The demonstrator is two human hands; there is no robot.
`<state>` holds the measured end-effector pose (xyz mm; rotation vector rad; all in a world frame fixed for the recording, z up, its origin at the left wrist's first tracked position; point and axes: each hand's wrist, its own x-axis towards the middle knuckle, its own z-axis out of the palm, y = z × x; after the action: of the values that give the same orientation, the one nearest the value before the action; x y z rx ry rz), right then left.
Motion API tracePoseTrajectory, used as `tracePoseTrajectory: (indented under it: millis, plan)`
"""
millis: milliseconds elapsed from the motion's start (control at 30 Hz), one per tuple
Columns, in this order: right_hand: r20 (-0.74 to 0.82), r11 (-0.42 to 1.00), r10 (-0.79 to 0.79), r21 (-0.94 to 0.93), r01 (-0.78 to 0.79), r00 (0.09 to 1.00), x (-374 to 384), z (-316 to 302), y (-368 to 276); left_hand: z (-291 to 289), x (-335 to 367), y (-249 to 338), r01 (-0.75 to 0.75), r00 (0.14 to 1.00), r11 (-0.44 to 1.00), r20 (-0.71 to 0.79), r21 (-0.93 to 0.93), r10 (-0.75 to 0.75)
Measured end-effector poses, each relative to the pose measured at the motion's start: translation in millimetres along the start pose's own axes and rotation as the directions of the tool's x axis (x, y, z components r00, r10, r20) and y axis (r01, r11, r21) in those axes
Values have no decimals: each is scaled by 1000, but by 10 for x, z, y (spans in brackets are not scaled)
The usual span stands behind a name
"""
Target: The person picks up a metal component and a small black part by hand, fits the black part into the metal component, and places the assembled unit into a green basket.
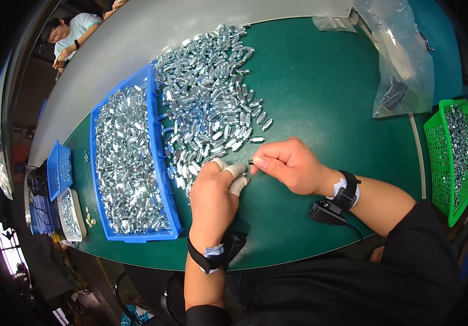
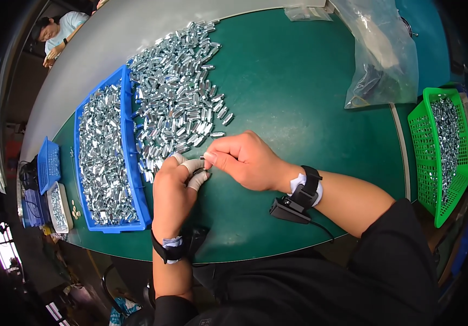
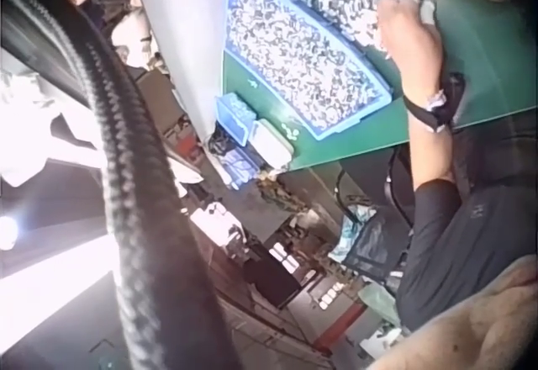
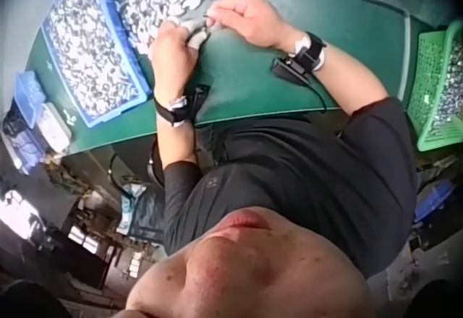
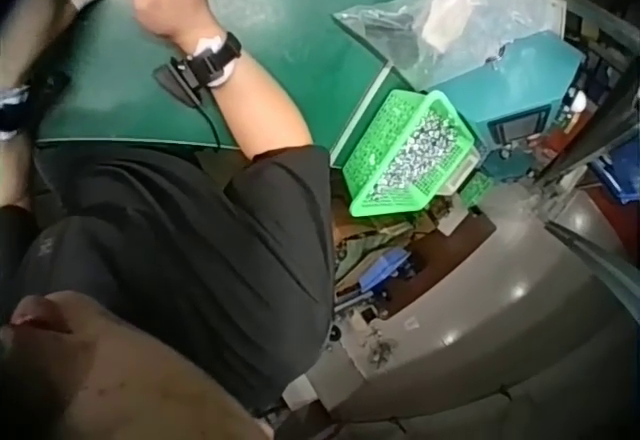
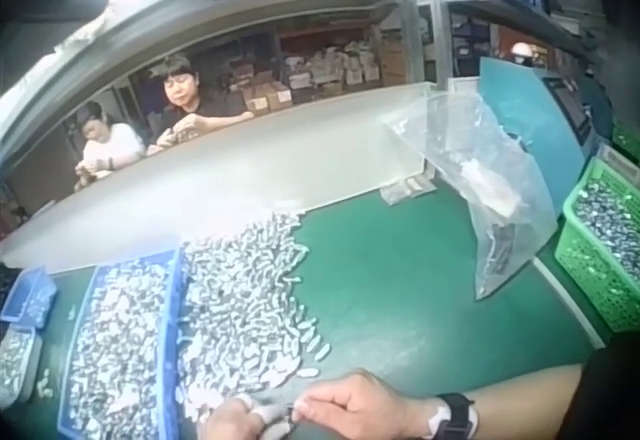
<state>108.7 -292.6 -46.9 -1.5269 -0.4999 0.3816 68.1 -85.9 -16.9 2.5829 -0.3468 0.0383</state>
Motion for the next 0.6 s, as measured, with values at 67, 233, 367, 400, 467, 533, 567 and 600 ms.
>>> tracePoseTrajectory:
  millis: [67, 233, 367, 400, 467, 533, 567, 600]
  plan:
    - [9, 1000, 17, -8, -17, 1000, 13, -18, -52, -2, 35, -20, -31, 996, 989, -90, -143, 18]
    - [30, 998, 18, -59, -16, 999, 28, -32, -52, -75, 18, -28, 168, 942, 689, -91, -705, -323]
    - [29, 995, -28, -92, 31, 999, 32, -25, -38, -112, 92, 75, 120, 910, 344, -36, -931, -413]
    - [31, 994, -38, -98, 41, 999, 32, -23, -29, -99, 84, 55, 121, 910, 346, -35, -931, -412]
    - [39, 994, -44, -98, 48, 998, 36, -35, -46, -55, 47, -23, 152, 928, 330, 19, -932, -373]
    - [60, 994, -53, -97, 59, 997, 38, -34, -66, -48, 38, -23, 172, 935, 328, 49, -929, -352]
    - [56, 994, -55, -91, 60, 997, 34, -23, -58, -33, 33, 18, 190, 936, 345, 64, -919, -346]
    - [31, 994, -69, -78, 71, 997, 28, -16, -43, -16, 29, 61, 208, 937, 363, 79, -908, -340]
